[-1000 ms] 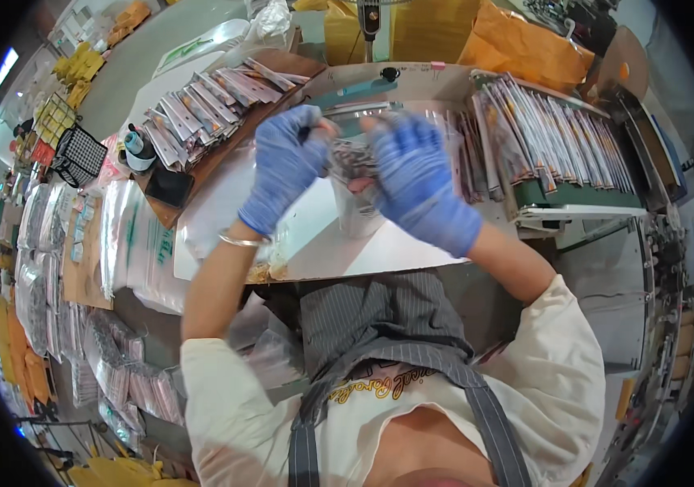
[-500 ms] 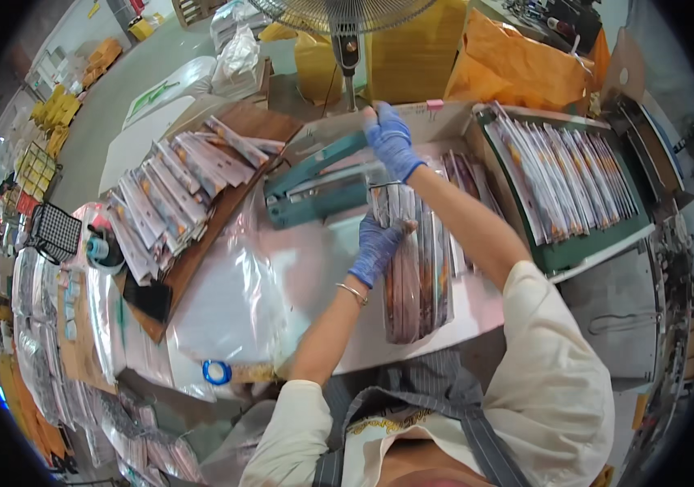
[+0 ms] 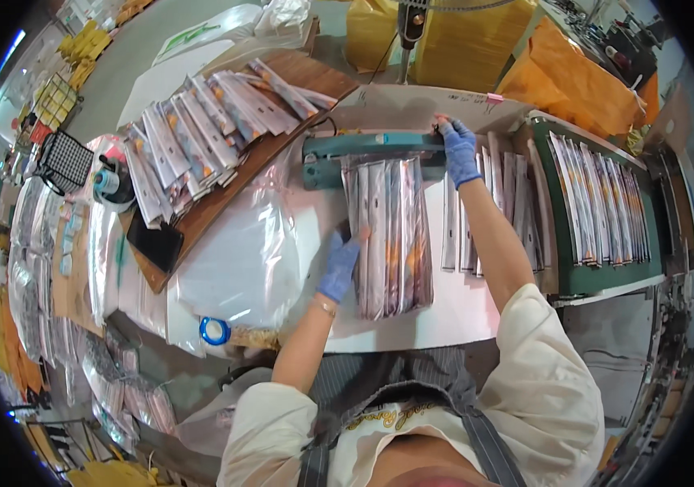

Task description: Packing and sealing bundles of incense sticks into plastic bags using a heat sealer.

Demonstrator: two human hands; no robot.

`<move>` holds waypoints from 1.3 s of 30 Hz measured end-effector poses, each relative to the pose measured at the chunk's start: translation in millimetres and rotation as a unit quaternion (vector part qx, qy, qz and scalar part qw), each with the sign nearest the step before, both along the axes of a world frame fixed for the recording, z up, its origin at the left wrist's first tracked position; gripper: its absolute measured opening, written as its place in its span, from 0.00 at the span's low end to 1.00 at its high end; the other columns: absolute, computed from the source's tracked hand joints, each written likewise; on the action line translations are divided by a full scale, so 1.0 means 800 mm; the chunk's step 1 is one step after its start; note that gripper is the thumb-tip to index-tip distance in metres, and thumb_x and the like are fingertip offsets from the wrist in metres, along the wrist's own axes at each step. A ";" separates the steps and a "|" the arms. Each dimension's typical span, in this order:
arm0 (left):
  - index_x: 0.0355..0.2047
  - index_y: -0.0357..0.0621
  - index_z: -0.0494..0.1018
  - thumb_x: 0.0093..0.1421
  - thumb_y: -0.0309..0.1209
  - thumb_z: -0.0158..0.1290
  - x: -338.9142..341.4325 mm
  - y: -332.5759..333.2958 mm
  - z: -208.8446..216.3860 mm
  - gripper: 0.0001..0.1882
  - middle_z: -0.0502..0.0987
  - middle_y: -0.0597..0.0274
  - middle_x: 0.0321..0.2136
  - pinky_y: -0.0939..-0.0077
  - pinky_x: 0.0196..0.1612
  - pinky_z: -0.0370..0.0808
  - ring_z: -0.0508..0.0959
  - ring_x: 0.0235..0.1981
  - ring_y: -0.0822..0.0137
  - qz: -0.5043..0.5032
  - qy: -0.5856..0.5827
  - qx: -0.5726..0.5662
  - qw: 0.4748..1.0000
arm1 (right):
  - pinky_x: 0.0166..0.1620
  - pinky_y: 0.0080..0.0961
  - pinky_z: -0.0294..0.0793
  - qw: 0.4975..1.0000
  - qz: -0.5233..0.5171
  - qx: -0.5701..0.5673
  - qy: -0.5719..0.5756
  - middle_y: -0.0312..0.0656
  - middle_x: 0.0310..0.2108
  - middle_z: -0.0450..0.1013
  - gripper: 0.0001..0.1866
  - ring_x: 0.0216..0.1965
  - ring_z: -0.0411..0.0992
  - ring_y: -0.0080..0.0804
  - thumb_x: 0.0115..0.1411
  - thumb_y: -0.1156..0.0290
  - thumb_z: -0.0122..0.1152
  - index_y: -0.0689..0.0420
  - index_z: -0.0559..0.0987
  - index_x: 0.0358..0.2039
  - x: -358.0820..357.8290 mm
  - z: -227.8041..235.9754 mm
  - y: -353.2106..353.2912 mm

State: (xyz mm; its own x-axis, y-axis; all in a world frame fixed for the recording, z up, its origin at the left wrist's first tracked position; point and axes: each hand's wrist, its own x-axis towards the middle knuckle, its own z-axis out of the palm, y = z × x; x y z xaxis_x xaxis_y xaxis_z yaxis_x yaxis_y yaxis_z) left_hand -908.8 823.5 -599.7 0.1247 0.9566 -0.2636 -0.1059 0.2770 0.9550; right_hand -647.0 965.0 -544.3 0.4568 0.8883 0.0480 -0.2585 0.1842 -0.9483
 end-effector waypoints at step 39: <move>0.32 0.40 0.69 0.53 0.31 0.46 -0.229 -0.052 0.126 0.09 0.70 0.49 0.31 0.64 0.42 0.67 0.70 0.36 0.51 0.348 0.431 0.383 0.739 | 0.37 0.26 0.66 0.920 0.237 0.110 -0.292 0.43 0.30 0.70 0.10 0.30 0.66 0.31 0.57 0.72 0.49 0.67 0.72 0.33 -0.296 -0.030 -0.235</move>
